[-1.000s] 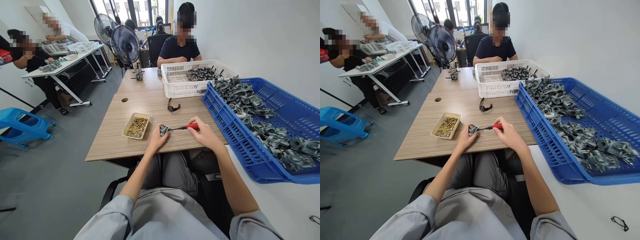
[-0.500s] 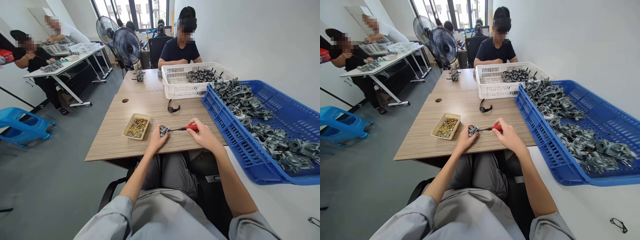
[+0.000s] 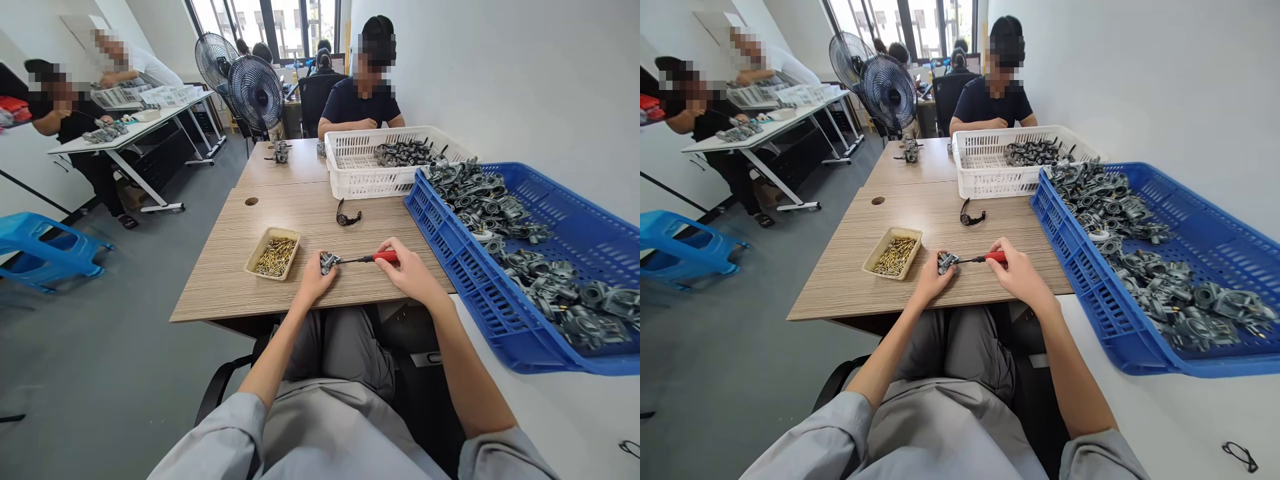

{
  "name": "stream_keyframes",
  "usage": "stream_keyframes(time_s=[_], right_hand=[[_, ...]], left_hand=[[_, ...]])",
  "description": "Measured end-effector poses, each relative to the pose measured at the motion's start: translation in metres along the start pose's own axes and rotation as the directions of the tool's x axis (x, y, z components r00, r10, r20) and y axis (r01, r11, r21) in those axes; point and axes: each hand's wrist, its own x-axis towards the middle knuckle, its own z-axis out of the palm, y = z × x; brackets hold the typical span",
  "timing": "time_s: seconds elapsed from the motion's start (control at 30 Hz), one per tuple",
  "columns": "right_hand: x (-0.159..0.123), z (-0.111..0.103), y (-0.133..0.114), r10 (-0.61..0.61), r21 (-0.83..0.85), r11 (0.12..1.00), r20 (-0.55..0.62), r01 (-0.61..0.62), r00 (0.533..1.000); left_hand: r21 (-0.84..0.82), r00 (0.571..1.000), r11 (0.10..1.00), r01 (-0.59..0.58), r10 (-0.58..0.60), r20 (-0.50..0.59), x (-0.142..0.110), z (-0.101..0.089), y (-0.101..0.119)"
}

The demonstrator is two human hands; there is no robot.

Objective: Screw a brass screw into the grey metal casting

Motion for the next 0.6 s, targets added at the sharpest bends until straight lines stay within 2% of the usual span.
stream_keyframes(time_s=[0.37, 0.6], right_hand=[[-0.0005, -0.0021, -0.0041, 0.04, -0.03, 0.999, 0.01, -0.04, 0.999], [-0.0017, -0.0016, -0.0045, -0.008, -0.021, 1.0, 0.005, 0.008, 1.0]], left_hand=[[0.007, 1.0, 1.0, 0.003, -0.003, 0.005, -0.0005, -0.0002, 0.0013], [0.009, 1.0, 1.0, 0.004, -0.004, 0.004, -0.0002, 0.0003, -0.0002]])
